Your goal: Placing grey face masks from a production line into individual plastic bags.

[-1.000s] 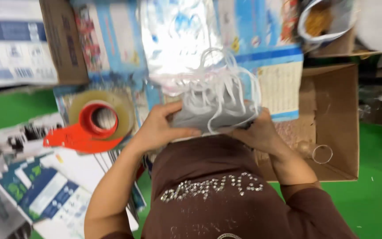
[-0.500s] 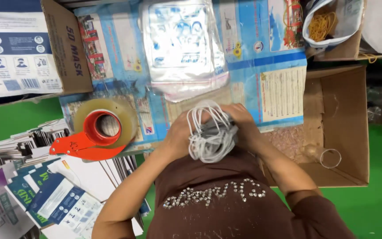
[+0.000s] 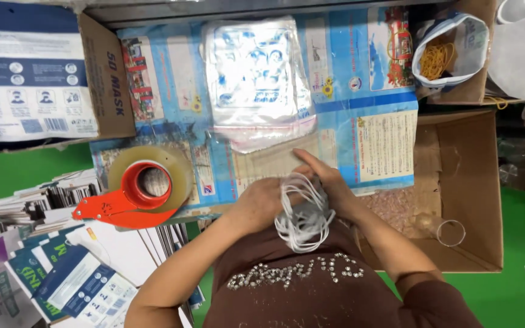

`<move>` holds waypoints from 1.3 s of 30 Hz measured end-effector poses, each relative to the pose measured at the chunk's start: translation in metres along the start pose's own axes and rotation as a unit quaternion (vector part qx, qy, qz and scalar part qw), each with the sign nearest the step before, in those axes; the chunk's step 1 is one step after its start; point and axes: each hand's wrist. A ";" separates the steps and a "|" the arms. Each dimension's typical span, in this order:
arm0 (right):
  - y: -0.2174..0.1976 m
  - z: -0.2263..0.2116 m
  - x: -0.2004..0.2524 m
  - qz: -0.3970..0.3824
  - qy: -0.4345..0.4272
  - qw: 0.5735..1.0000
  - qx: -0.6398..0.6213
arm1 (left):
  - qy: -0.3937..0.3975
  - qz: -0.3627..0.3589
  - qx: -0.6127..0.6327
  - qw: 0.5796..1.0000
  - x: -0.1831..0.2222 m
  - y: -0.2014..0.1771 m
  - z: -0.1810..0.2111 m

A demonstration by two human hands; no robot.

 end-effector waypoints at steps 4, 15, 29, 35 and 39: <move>-0.022 -0.025 -0.011 -0.109 0.401 0.843 -0.342 | 0.032 0.011 -0.018 0.999 -0.015 -0.031 0.014; -0.035 -0.012 -0.068 0.146 0.286 0.768 -0.555 | -0.121 0.203 -0.127 0.963 -0.058 -0.062 -0.100; -0.052 -0.057 -0.049 0.130 0.246 0.810 -0.516 | -0.199 0.208 -0.116 0.951 -0.094 -0.055 -0.053; -0.049 -0.043 -0.011 0.136 0.313 0.784 -0.519 | -0.217 0.210 -0.079 0.950 -0.097 -0.052 -0.036; -0.041 -0.045 -0.007 0.122 0.339 0.771 -0.525 | -0.227 0.220 -0.021 0.948 -0.095 -0.054 -0.023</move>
Point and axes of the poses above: each hand's wrist, its own x-axis away from the middle knuckle, its own y-axis out of the palm, z = x × y, and after that the axes turned 2 degrees about -x, right-handed
